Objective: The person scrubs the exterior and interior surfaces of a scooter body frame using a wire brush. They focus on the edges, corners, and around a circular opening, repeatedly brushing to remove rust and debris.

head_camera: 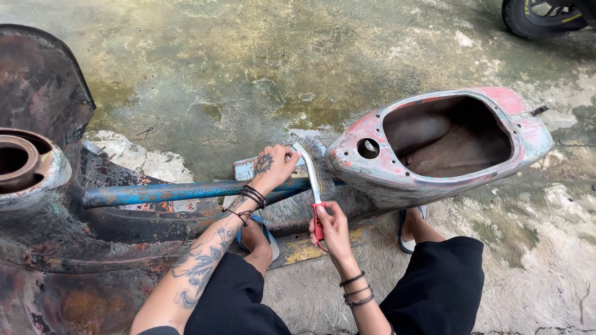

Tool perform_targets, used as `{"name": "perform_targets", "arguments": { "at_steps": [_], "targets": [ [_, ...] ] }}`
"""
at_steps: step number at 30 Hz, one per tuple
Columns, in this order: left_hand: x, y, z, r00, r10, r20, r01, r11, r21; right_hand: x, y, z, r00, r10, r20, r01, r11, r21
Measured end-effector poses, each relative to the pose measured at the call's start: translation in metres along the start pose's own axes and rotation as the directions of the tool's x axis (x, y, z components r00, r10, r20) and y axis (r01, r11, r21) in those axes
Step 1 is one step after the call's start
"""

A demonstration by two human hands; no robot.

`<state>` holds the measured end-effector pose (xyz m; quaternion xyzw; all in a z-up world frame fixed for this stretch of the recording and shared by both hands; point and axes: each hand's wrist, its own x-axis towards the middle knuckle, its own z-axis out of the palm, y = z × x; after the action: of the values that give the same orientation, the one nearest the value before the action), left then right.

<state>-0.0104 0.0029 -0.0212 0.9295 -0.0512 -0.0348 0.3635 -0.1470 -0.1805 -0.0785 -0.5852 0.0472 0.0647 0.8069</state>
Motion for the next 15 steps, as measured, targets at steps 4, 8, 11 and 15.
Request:
{"name": "perform_targets", "arguments": {
  "at_steps": [4, 8, 11, 15],
  "targets": [
    [-0.001, 0.003, -0.002, 1.0, -0.001, -0.02, 0.001, 1.0, 0.0, -0.006, 0.003, 0.005, 1.0, 0.003, 0.002, -0.003, 1.0, -0.002],
    [0.007, -0.01, 0.014, 0.998, 0.007, -0.069, 0.001, 0.993, 0.115, -0.048, -0.006, -0.016, 0.999, 0.031, 0.031, -0.027, 0.989, -0.148],
    [0.013, -0.01, 0.025, 0.998, 0.007, -0.064, 0.006, 0.98, 0.2, -0.073, -0.008, -0.054, 0.994, 0.091, 0.056, -0.077, 0.974, -0.215],
    [0.02, -0.016, 0.036, 0.988, 0.128, -0.088, -0.113, 0.981, 0.156, -0.105, -0.02, -0.102, 0.986, 0.129, 0.104, -0.1, 0.964, -0.246]
  ]
}}
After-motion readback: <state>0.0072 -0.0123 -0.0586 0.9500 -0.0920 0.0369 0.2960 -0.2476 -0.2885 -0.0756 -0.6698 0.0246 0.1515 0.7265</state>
